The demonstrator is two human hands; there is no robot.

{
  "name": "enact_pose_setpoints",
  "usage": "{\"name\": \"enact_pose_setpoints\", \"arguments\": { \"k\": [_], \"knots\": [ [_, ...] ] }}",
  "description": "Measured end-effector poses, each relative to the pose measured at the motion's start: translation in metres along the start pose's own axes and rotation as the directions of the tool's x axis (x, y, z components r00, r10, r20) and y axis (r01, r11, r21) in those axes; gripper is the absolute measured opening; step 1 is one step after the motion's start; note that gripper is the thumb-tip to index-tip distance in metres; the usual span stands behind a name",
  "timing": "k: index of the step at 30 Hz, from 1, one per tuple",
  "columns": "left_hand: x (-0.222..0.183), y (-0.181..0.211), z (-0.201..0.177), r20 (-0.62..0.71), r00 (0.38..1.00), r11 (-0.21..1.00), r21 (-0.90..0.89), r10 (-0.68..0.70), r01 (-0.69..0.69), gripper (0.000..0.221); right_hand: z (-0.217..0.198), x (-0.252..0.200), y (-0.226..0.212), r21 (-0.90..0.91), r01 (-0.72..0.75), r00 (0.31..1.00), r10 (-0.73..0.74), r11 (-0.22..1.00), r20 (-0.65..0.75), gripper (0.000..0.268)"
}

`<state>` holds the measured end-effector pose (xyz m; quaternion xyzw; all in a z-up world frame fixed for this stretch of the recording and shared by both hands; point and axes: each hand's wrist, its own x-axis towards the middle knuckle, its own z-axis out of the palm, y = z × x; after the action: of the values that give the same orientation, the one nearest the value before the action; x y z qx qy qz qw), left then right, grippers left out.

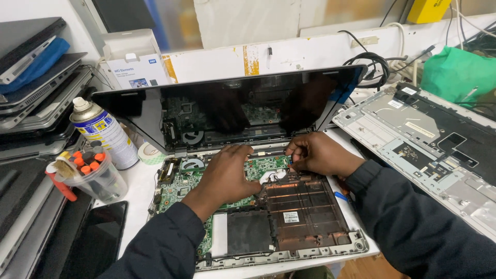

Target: Connecting internal ribbon cables and aligning the motherboard within a laptop chassis during a repair.

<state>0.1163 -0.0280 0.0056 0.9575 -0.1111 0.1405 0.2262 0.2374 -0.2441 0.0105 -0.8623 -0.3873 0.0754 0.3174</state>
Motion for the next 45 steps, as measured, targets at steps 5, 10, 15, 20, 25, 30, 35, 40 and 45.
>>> {"name": "enact_pose_setpoints", "arguments": {
  "k": [5, 10, 15, 20, 25, 30, 35, 40, 45],
  "knots": [
    [-0.002, 0.006, -0.005, -0.033, 0.999, 0.999, 0.002, 0.038, -0.038, 0.068, 0.002, 0.001, 0.005, -0.022, -0.004, 1.000, 0.004, 1.000, -0.025, 0.014],
    [-0.002, -0.001, -0.003, -0.114, 0.991, 0.997, -0.015, 0.072, -0.074, 0.065, 0.003, 0.004, 0.012, 0.040, 0.030, 0.999, -0.031, 0.999, 0.023, 0.011],
    [-0.001, -0.004, 0.002, -0.104, 0.992, 0.997, -0.015, 0.071, -0.073, 0.063, -0.002, -0.001, 0.005, 0.095, 0.039, 0.999, -0.043, 0.995, 0.034, 0.011],
    [-0.001, -0.013, 0.007, -0.053, 0.991, 0.993, 0.018, 0.120, -0.119, 0.060, -0.005, -0.001, 0.009, 0.178, 0.039, 0.999, -0.041, 0.983, 0.009, 0.007],
    [-0.001, -0.014, 0.007, -0.042, 0.991, 0.992, -0.004, 0.128, -0.128, 0.060, -0.004, -0.002, 0.002, 0.236, 0.007, 1.000, -0.013, 0.972, 0.026, 0.006],
    [0.000, -0.015, 0.007, -0.049, 0.988, 0.989, 0.025, 0.147, -0.146, 0.054, -0.001, -0.001, 0.004, 0.284, 0.021, 0.996, -0.044, 0.959, 0.074, 0.007],
    [-0.003, -0.009, -0.001, -0.045, 0.987, 0.988, 0.019, 0.155, -0.154, 0.052, -0.002, -0.001, 0.002, 0.245, 0.031, 0.996, -0.049, 0.969, 0.071, 0.015],
    [-0.010, 0.000, -0.011, 0.021, 0.991, 0.990, 0.056, 0.131, -0.132, 0.042, -0.002, -0.004, -0.004, 0.239, 0.067, 0.991, -0.093, 0.969, 0.100, 0.018],
    [-0.009, -0.001, -0.010, -0.002, 0.990, 0.989, 0.032, 0.144, -0.144, 0.047, -0.002, -0.004, -0.004, 0.223, -0.014, 0.994, -0.011, 0.975, 0.110, 0.021]
  ]
}}
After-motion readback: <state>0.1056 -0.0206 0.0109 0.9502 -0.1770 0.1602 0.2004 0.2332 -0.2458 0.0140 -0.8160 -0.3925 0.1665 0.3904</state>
